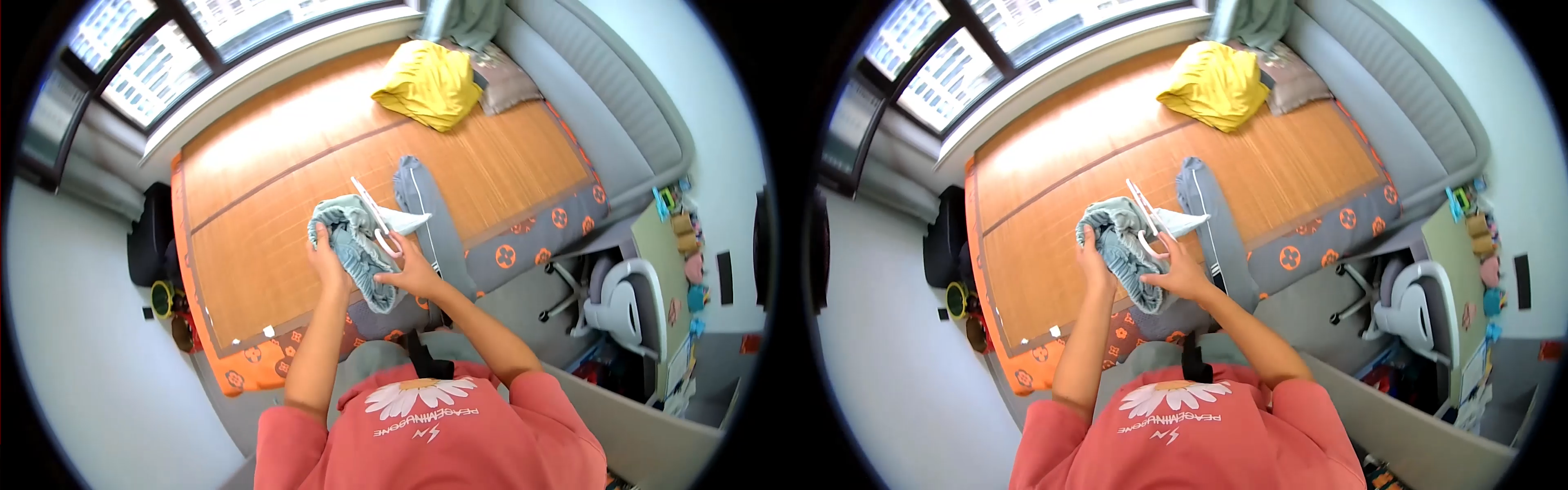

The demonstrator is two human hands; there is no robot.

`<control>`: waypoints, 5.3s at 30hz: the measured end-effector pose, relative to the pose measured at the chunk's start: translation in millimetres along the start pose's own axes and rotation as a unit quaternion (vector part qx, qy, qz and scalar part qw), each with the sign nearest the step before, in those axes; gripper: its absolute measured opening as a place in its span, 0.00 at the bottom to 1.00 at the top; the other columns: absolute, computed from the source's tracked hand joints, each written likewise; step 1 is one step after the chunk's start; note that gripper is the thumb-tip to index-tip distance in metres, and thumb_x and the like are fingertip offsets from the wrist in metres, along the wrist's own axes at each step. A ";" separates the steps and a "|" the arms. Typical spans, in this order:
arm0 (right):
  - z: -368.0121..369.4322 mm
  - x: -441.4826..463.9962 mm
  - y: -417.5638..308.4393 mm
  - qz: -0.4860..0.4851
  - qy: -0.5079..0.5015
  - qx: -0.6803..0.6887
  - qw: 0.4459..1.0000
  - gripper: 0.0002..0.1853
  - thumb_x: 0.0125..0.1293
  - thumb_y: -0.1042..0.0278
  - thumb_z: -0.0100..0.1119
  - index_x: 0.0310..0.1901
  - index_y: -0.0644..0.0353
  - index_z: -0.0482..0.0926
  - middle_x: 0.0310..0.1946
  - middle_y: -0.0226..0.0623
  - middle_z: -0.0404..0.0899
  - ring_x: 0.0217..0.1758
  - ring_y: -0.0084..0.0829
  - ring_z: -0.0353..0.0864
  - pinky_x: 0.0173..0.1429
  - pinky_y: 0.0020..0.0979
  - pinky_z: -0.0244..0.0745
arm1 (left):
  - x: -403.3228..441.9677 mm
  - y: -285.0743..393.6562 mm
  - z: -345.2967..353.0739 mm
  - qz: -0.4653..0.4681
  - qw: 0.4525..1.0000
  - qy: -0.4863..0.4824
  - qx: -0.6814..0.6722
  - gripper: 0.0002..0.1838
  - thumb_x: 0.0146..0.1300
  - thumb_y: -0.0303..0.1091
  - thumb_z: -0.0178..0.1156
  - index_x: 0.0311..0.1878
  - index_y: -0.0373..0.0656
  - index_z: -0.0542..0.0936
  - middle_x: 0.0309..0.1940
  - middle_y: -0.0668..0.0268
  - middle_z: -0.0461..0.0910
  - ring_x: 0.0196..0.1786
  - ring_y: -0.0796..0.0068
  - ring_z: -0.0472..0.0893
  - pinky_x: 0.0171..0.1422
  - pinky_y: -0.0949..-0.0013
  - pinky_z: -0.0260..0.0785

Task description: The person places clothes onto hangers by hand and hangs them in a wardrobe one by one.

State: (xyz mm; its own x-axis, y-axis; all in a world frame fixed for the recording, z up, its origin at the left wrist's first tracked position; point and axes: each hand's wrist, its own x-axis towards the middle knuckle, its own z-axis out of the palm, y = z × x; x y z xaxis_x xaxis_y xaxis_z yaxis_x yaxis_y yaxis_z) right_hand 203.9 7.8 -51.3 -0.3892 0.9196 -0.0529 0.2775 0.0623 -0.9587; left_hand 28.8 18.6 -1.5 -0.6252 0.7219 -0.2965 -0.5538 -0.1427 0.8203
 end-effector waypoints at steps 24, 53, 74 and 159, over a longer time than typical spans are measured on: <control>-80.6 65.7 5.5 -0.053 -0.059 -0.049 0.996 0.20 0.53 0.75 0.58 0.49 0.56 0.85 0.35 0.42 0.86 0.36 0.35 0.85 0.44 0.34 0.77 | 3.5 34.1 -82.5 0.238 0.815 -0.004 0.529 0.06 0.48 0.24 0.59 0.32 0.35 0.80 0.31 0.51 0.80 0.38 0.50 0.80 0.43 0.54 0.72; -57.8 9.1 -6.2 -0.154 0.104 -0.164 0.969 0.21 0.67 0.50 0.61 0.23 0.58 0.82 0.19 0.47 0.77 0.24 0.52 0.79 0.27 0.46 0.68 | -90.4 -4.5 30.0 0.155 0.868 -0.189 0.433 0.09 0.58 0.27 0.65 0.41 0.36 0.84 0.35 0.57 0.81 0.38 0.60 0.81 0.45 0.64 0.73; -81.1 -11.3 -21.6 -0.204 0.060 -0.098 0.972 0.09 0.59 0.75 0.61 0.42 0.60 0.81 0.39 0.37 0.81 0.29 0.34 0.78 0.35 0.33 0.74 | -70.6 38.4 -21.5 0.392 0.631 -0.142 0.654 0.19 0.66 0.52 0.62 0.44 0.45 0.79 0.35 0.58 0.81 0.34 0.50 0.82 0.34 0.54 0.72; 137.8 -317.9 -183.8 -0.609 -0.652 0.052 0.449 0.16 0.65 0.59 0.64 0.48 0.60 0.80 0.40 0.45 0.84 0.44 0.47 0.83 0.47 0.41 0.77 | -582.3 31.4 -191.0 0.298 0.372 0.742 0.472 0.09 0.73 0.33 0.52 0.38 0.38 0.75 0.32 0.56 0.78 0.41 0.49 0.75 0.53 0.52 0.64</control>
State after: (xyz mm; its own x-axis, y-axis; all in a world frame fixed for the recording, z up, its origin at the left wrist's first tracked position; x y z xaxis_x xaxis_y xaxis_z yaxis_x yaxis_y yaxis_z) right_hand 155.7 -349.4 103.2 -0.3994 -0.7839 0.4753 -0.8543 0.1302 -0.5032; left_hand 270.5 -535.6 103.5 -0.4846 -0.5158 0.7065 -0.0715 0.8283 0.5557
